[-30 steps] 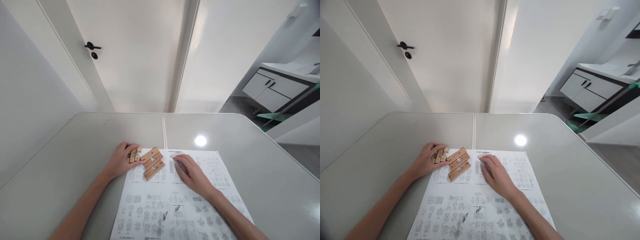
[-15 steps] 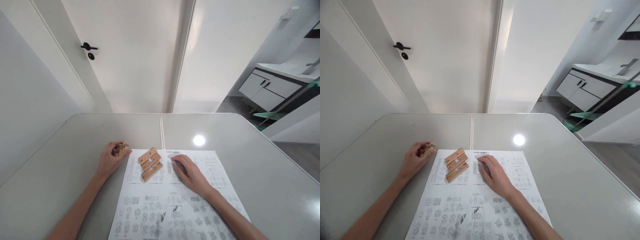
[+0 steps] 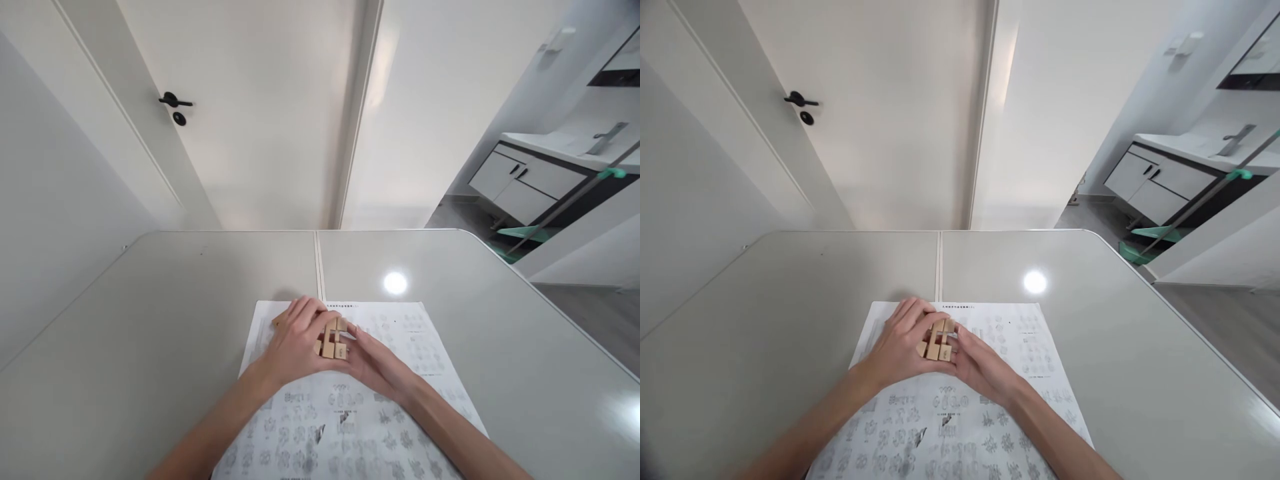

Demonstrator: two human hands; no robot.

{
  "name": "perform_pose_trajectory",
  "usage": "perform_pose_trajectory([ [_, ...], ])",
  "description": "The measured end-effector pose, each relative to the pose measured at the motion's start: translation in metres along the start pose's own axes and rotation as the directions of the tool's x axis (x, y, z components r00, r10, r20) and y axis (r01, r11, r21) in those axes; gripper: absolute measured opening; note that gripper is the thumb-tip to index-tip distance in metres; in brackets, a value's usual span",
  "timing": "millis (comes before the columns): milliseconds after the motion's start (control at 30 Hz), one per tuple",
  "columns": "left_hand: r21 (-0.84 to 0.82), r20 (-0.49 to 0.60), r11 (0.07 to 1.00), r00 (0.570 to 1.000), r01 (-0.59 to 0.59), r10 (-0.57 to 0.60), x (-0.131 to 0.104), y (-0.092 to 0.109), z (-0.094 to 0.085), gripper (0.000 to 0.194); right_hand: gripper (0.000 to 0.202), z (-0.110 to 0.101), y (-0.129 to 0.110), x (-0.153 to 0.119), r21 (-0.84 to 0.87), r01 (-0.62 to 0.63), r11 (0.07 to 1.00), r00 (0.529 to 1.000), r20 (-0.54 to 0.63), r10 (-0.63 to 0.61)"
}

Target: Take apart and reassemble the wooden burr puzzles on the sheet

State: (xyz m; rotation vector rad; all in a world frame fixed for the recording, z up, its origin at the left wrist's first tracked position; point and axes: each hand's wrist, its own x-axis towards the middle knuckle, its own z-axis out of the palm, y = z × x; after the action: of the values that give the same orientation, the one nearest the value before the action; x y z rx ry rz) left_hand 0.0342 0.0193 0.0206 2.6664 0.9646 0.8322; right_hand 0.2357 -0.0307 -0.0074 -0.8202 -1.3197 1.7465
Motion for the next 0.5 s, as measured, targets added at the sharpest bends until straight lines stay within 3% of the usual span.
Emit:
perform_pose_trajectory([
  [100,-0.089,0.005,0.992,0.996,0.094,-0.094,0.006,0.001,0.008,0.078,0.062,-0.002,-0.001,0.003,-0.004,-0.007,1.000,0.998,-0.069,0.007],
  [200,-0.211,0.064,0.954,0.977,0.215,-0.206,0.002,-0.001,0.010,0.090,0.060,-0.004,-0.001,0.006,0.139,-0.006,0.990,0.997,-0.071,0.016],
  [400,-0.401,0.171,0.853,0.942,0.335,-0.290,-0.017,-0.002,0.010,0.063,0.050,-0.005,-0.004,0.006,0.297,-0.011,0.955,0.997,-0.071,0.034],
  [500,-0.532,0.179,0.744,0.913,0.404,-0.368,-0.020,0.000,0.011,0.051,0.047,-0.006,-0.003,0.004,0.355,-0.034,0.934,0.996,-0.071,0.063],
])
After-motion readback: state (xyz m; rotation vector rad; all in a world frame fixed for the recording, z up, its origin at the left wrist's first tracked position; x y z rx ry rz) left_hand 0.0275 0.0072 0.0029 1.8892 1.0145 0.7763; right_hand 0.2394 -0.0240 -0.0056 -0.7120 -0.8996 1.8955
